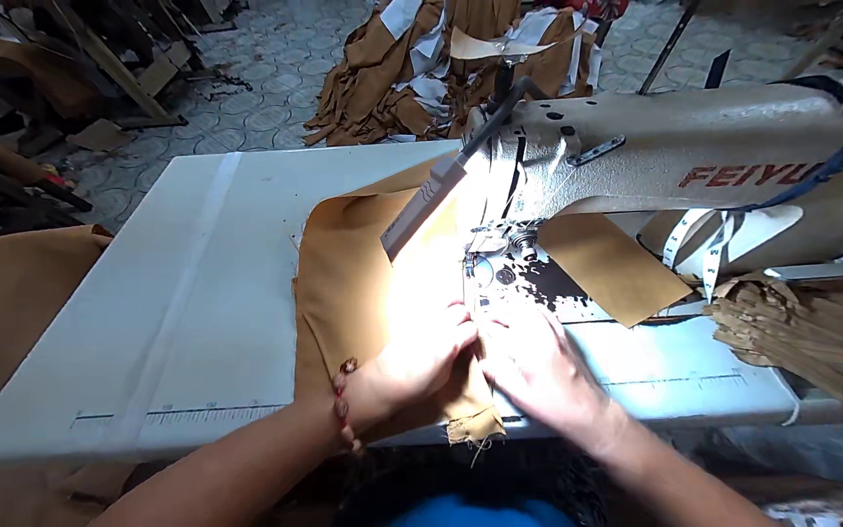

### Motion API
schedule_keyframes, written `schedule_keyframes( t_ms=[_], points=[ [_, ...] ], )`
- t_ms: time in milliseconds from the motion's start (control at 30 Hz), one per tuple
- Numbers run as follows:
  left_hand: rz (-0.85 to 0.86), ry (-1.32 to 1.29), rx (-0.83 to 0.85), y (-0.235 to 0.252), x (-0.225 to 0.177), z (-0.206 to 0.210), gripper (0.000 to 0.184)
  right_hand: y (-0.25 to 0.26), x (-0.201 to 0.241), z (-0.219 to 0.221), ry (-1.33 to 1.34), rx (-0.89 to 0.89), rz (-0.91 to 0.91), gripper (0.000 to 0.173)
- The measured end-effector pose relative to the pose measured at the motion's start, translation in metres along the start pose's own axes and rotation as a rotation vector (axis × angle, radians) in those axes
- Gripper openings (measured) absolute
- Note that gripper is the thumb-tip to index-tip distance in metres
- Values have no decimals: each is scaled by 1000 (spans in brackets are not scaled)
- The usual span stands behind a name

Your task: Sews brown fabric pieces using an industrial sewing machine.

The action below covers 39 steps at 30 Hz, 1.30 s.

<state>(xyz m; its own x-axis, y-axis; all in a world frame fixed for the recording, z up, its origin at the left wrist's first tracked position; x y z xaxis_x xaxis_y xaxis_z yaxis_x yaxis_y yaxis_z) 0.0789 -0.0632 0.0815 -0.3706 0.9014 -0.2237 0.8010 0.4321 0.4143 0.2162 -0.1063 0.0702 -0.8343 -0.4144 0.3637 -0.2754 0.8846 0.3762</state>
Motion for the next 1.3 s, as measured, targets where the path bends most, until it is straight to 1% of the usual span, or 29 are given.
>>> schedule_keyframes(
  t_ms=[67, 133, 333, 500, 567, 633, 667, 800, 867, 967, 1067, 1133, 1233, 1300],
  points=[
    [-6, 4, -31, -12, -10, 0, 26, -20, 12, 3, -31, -73, -23, 47],
    [-24, -29, -74, -18, -9, 1, 28, -29, 14, 5, -46, -91, 2, 49],
    [-13, -95, -104, -9, 12, 7, 30, -16, -2, 3, 23, -66, 51, 55],
    [-2, -83, -81, 0, 24, 9, 28, -16, 0, 3, 48, -69, 10, 53],
    [-6, -41, -53, 1, 21, 7, 28, -20, 1, 5, 46, -64, 3, 52],
    [-9, 2, -4, 2, 11, 4, 28, -22, -1, 6, 62, -51, -4, 52],
    [1, 2, -6, 0, 5, 5, 28, -22, -2, 6, 72, -53, -12, 52],
    [22, 1, -89, -9, -13, 7, 28, -21, -7, 9, 102, -58, -51, 56],
    [31, -14, -114, -13, -13, 5, 31, -18, -9, 10, 100, -48, -66, 58],
    [55, -43, -129, -15, -10, 4, 30, -13, -11, 10, 114, -37, -116, 56],
    [69, -70, -118, -13, -2, 5, 29, -5, -13, 9, 139, -10, -129, 50],
    [61, -71, -110, -8, 6, 6, 29, 3, -15, 7, 140, 50, -93, 50],
    [14, -103, -41, 0, 25, 10, 30, 18, -18, 7, 150, 137, -19, 50],
    [3, -82, -28, 6, 34, 11, 30, 26, -20, 8, 140, 165, 2, 49]
  ],
)
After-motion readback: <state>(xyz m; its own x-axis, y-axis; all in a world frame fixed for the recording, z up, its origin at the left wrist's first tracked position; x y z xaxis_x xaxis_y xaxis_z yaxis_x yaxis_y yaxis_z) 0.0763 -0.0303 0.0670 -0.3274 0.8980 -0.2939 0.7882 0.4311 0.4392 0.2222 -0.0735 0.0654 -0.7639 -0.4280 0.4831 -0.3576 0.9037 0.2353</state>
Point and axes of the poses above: each hand's wrist, its own y-axis towards the middle knuckle, its own z-axis out of the palm, x = y × z, the point moved 6 cm from there along y, towards the middle knuckle
